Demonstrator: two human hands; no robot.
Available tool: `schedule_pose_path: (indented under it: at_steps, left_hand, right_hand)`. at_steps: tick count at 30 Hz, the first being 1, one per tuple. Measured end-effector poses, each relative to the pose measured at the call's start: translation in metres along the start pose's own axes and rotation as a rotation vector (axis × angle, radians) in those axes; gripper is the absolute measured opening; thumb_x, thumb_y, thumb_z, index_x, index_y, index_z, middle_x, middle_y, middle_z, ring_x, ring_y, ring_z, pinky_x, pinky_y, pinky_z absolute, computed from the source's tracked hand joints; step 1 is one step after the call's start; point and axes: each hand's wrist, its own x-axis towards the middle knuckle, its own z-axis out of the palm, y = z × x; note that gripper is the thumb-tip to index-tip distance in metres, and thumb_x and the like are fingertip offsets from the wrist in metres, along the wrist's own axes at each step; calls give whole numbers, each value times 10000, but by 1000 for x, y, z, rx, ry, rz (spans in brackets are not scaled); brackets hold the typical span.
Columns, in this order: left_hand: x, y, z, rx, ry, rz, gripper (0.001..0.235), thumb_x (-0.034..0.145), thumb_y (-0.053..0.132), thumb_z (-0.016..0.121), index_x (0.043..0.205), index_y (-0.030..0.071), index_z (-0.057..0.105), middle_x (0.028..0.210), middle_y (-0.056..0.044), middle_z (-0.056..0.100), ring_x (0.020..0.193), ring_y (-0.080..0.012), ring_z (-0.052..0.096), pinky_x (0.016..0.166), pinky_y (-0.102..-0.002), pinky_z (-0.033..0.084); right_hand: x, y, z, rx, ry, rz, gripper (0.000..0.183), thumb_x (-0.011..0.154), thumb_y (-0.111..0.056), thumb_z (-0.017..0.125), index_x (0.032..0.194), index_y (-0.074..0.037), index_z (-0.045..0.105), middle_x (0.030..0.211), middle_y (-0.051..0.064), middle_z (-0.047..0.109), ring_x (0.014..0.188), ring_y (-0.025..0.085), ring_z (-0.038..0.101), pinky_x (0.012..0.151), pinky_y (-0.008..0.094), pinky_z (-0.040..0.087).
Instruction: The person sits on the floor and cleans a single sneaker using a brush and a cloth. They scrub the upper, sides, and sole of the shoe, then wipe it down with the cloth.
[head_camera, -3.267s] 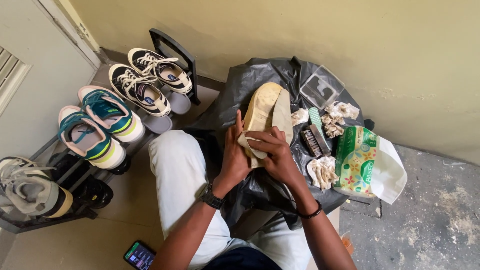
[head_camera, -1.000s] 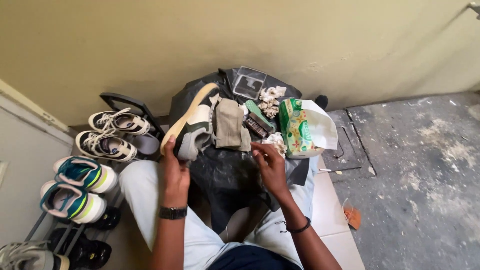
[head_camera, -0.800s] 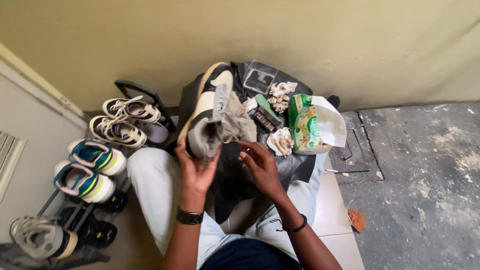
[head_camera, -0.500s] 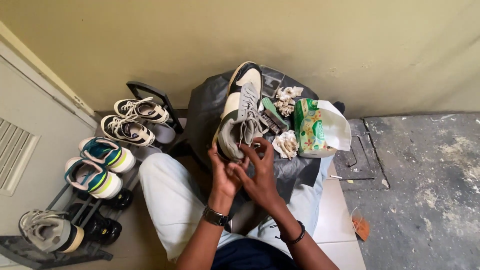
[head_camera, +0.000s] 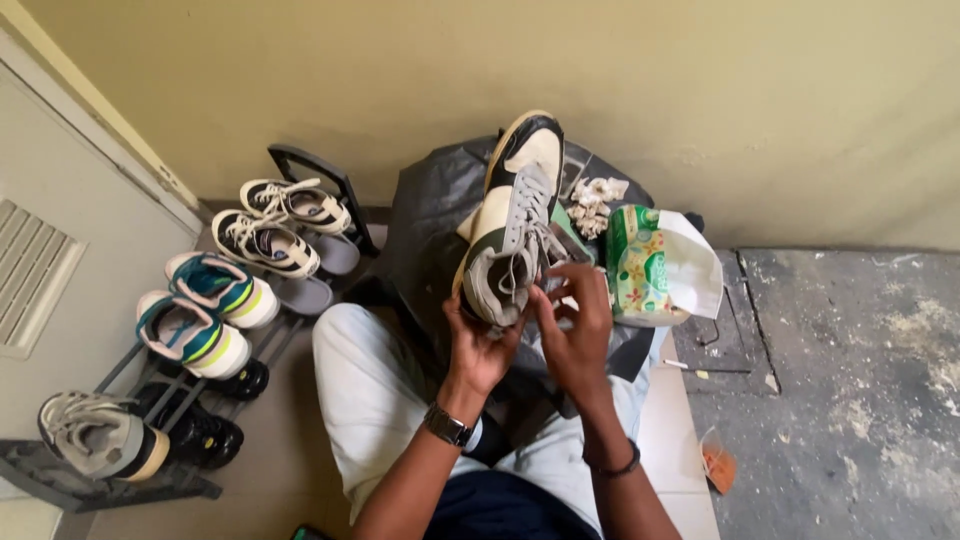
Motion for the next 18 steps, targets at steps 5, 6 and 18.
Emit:
schedule_pose_path:
  at_steps: [5,6,18]
  left_hand:
    - [12,3,-22,15,-1,-27,795,703,453,802,1366,72,586,1344,-227,626,1178,-381,616,1035,-503,537]
    - [9,3,-20,13,-6,-32,782,712,438,795,1368,68,588,1356,-225,621,1192,-375,604,1043,-518,518]
    - [12,-14,-41,-91,-139,-28,729,706,354,802,1302,-17,608,1310,-299,629,1207,-464,591,1104,-629,434]
  right_hand:
    - [9,19,16,-275,15,-88,347,882,-74,786,1169,-41,593,1023,132,613,631,300,702,481,358,548]
    - [10,19,19,-346,54,-93,378,867,-84,799,1176,-39,586,1013,142,632,628,318,704,495,378,552]
    - [6,19,2,19,211,137,321,829,106,652,1126,-16,669,883,185,700,607,325,730,463,348,566]
